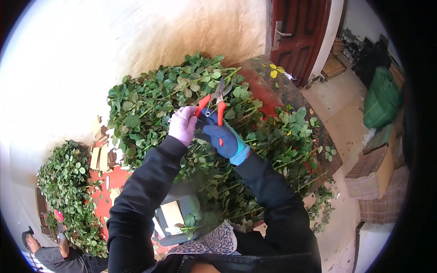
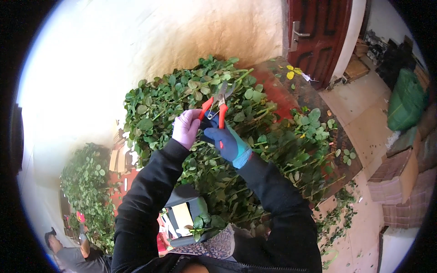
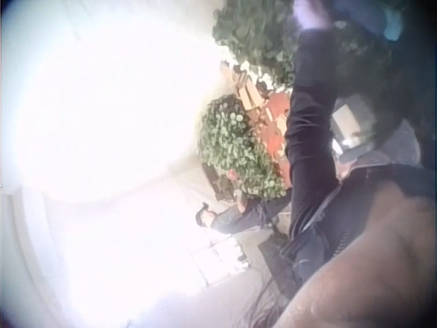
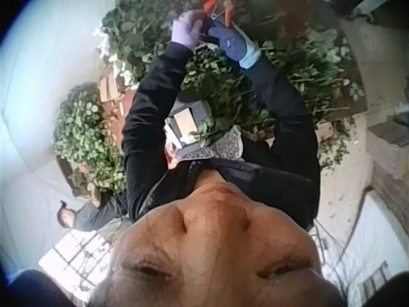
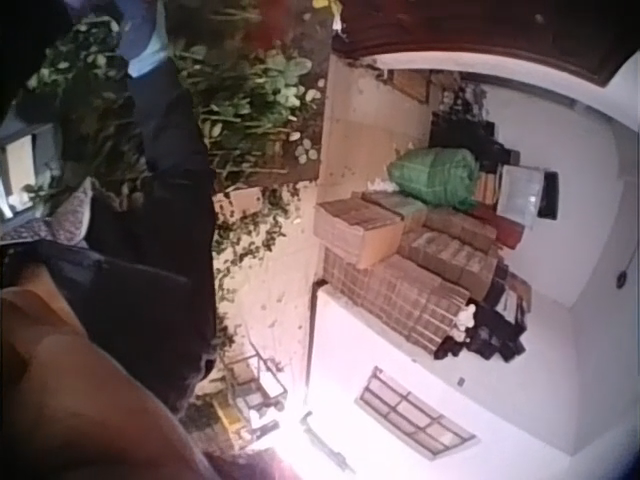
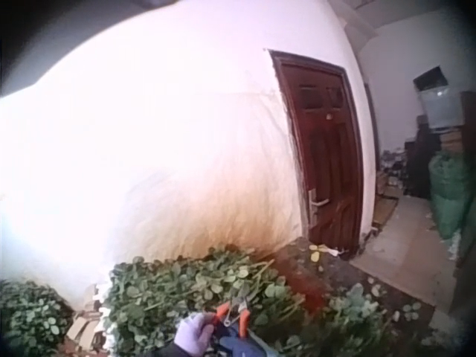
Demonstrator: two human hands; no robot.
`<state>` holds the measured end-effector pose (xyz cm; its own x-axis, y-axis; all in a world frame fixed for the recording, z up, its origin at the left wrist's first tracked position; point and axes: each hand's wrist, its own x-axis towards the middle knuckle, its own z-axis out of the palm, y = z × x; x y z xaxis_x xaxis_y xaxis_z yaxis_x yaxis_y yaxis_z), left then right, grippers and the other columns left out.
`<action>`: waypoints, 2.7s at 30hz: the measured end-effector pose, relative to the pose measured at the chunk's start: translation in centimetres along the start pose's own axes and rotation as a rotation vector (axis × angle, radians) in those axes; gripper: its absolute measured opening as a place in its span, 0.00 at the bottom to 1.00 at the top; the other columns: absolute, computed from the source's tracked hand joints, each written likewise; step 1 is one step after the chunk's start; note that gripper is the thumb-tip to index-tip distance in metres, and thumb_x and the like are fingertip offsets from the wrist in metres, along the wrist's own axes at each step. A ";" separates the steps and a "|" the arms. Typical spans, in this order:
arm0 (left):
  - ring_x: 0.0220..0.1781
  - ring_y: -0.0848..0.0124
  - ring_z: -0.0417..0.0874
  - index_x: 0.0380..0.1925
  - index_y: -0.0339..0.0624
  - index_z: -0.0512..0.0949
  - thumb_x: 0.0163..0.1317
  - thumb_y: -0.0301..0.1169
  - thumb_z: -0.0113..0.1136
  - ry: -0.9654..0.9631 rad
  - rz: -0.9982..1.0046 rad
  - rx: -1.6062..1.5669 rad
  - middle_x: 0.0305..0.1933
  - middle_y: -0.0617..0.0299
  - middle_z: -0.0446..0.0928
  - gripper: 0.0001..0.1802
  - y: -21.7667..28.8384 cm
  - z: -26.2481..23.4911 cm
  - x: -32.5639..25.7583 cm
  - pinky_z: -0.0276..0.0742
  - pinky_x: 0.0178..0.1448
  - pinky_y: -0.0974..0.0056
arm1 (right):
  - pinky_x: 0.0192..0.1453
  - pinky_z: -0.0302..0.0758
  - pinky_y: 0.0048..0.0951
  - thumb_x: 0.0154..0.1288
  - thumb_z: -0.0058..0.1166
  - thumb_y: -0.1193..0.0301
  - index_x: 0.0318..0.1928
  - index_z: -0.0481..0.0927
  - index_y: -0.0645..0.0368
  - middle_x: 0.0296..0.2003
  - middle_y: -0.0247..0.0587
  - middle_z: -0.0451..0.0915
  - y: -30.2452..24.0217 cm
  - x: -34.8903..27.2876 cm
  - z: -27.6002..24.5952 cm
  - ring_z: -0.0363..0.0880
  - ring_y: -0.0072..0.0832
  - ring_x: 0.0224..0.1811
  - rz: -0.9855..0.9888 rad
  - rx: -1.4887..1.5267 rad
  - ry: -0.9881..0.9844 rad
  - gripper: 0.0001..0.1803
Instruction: The person places white roses into a black box, inserts a cardboard divider, and then gathers a large bundle of roses from the floor. They use pruning shears to trim stems and continue sorting flower bundles on a work table covered in leaves.
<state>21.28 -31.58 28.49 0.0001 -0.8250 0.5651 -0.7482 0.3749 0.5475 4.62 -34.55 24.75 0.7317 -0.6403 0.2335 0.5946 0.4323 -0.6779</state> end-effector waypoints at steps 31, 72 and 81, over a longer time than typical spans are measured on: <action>0.55 0.60 0.82 0.66 0.33 0.63 0.63 0.54 0.61 -0.466 -0.471 -0.428 0.52 0.48 0.80 0.42 -3.2 3.4 3.1 0.76 0.59 0.60 | 0.58 0.72 0.25 0.59 0.52 0.82 0.61 0.72 0.59 0.50 0.33 0.77 1.2 4.2 -6.9 0.75 0.22 0.54 0.068 -0.187 0.124 0.27; 0.49 0.51 0.81 0.56 0.42 0.72 0.57 0.34 0.65 0.073 -0.100 0.396 0.49 0.49 0.80 0.26 -9.0 -1.0 5.9 0.75 0.54 0.53 | 0.56 0.80 0.49 0.64 0.58 0.62 0.57 0.73 0.62 0.53 0.47 0.78 -4.1 4.0 -13.0 0.80 0.45 0.54 0.310 0.023 0.386 0.24; 0.46 0.54 0.81 0.52 0.47 0.77 0.50 0.22 0.59 -0.065 -0.104 0.806 0.39 0.54 0.82 0.25 -16.0 -4.3 4.3 0.75 0.54 0.54 | 0.59 0.73 0.66 0.63 0.58 0.60 0.54 0.73 0.62 0.58 0.60 0.74 -5.8 7.9 -18.7 0.75 0.63 0.58 0.465 0.153 0.327 0.25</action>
<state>36.13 -39.27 24.79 0.0758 -0.8710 0.4854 -0.9941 -0.1040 -0.0314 0.75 -53.98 17.45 0.8007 -0.5138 -0.3080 0.2948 0.7856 -0.5440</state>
